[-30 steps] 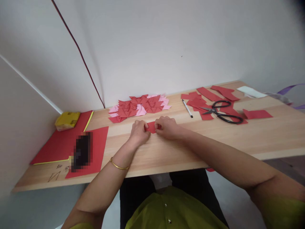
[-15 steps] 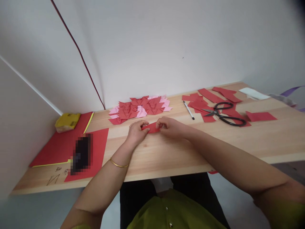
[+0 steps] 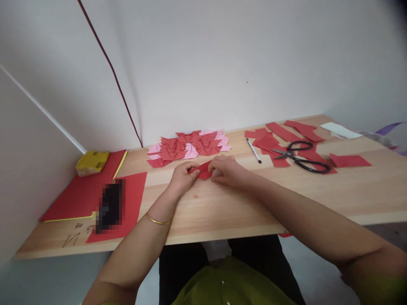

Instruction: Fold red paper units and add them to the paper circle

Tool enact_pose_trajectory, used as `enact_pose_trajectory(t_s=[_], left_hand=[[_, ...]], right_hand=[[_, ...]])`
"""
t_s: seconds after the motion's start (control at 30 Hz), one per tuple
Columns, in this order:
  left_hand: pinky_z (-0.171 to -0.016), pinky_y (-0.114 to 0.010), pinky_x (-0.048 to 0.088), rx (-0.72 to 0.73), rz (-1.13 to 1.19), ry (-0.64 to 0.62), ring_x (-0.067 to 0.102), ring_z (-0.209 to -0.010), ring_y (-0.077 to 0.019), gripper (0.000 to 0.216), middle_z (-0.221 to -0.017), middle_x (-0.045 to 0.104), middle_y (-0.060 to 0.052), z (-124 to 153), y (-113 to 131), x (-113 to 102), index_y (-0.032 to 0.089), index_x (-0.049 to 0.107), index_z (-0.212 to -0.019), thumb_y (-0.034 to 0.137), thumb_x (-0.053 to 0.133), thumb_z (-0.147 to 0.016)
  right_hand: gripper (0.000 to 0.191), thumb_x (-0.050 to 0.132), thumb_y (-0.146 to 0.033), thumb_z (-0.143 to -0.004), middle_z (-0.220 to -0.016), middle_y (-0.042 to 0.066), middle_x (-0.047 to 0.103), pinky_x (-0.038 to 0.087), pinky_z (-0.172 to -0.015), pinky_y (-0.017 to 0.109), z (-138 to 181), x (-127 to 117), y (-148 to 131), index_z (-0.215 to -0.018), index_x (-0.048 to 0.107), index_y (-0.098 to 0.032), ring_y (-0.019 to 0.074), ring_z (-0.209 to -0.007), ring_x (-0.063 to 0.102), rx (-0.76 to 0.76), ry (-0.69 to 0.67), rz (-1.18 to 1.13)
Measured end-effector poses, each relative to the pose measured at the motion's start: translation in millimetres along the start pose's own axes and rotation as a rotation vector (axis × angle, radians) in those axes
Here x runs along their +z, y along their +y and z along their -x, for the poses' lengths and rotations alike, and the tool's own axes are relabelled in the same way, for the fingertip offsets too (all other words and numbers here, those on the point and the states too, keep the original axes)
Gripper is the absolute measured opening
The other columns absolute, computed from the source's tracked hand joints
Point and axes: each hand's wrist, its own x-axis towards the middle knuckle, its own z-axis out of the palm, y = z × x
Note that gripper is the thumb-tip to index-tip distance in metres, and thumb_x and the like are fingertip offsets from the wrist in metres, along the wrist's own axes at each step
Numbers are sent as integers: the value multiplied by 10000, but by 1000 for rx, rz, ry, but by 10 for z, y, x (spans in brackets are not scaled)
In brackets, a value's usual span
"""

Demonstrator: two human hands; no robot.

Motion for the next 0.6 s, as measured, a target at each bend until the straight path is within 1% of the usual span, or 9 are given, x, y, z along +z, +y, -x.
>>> enact_pose_trajectory(t_s=[0.13, 0.2, 0.27, 0.37, 0.4, 0.47, 0.53, 0.6], left_hand=[[-773, -276, 453, 5, 73, 13, 605, -802, -163, 156, -874, 685, -36, 8, 33, -17, 163, 682, -826, 243, 598, -722], [-791, -277, 451, 11, 145, 32, 605, -808, -159, 154, -876, 683, -35, 10, 42, -10, 160, 677, -826, 244, 605, -720], [-788, -272, 453, 5, 254, 83, 604, -801, -151, 168, -877, 678, -34, 10, 39, 13, 158, 662, -848, 255, 611, -721], [-740, -257, 458, -34, 420, 214, 591, -743, -129, 192, -833, 654, -18, 12, 24, 65, 160, 606, -861, 287, 624, -718], [-726, -249, 457, -38, 443, 254, 583, -727, -122, 195, -816, 642, -11, 14, 20, 81, 162, 587, -852, 295, 627, -716], [-708, -235, 450, -24, 433, 303, 568, -711, -111, 190, -792, 620, -1, 21, 22, 110, 163, 563, -834, 302, 625, -718], [-687, -222, 442, -8, 393, 313, 552, -689, -102, 172, -770, 604, 6, 33, 32, 130, 164, 554, -816, 296, 617, -725], [-668, -217, 439, -12, 381, 286, 544, -663, -96, 151, -752, 600, 11, 47, 51, 142, 165, 544, -795, 275, 616, -720]], right_hand=[[141, 607, -215, -734, -946, 49, 610, 292, -825, 331, -14, 13, 17, -870, 582, -188, 208, -946, 508, -35, 58, 14], [141, 599, -194, -722, -936, 44, 611, 304, -819, 328, -22, 23, 23, -861, 575, -187, 202, -928, 516, -33, 90, 12], [120, 571, -185, -727, -882, 39, 610, 338, -766, 301, -26, 35, 21, -846, 560, -182, 181, -852, 530, 27, 148, -43], [78, 535, -249, -769, -740, 15, 587, 371, -632, 252, -31, 57, -3, -800, 530, -178, 139, -673, 519, 217, 242, -245], [111, 533, -289, -779, -710, 7, 579, 374, -601, 243, -34, 62, -15, -787, 528, -178, 131, -636, 510, 265, 247, -326], [189, 542, -365, -784, -697, 1, 577, 382, -576, 238, -44, 66, -44, -785, 545, -176, 123, -613, 506, 302, 212, -479], [228, 542, -396, -784, -705, 0, 579, 385, -571, 235, -56, 57, -70, -799, 570, -170, 118, -611, 506, 301, 156, -595], [224, 534, -381, -787, -690, -6, 572, 381, -569, 231, -66, 39, -86, -795, 585, -163, 110, -602, 500, 315, 121, -648]])
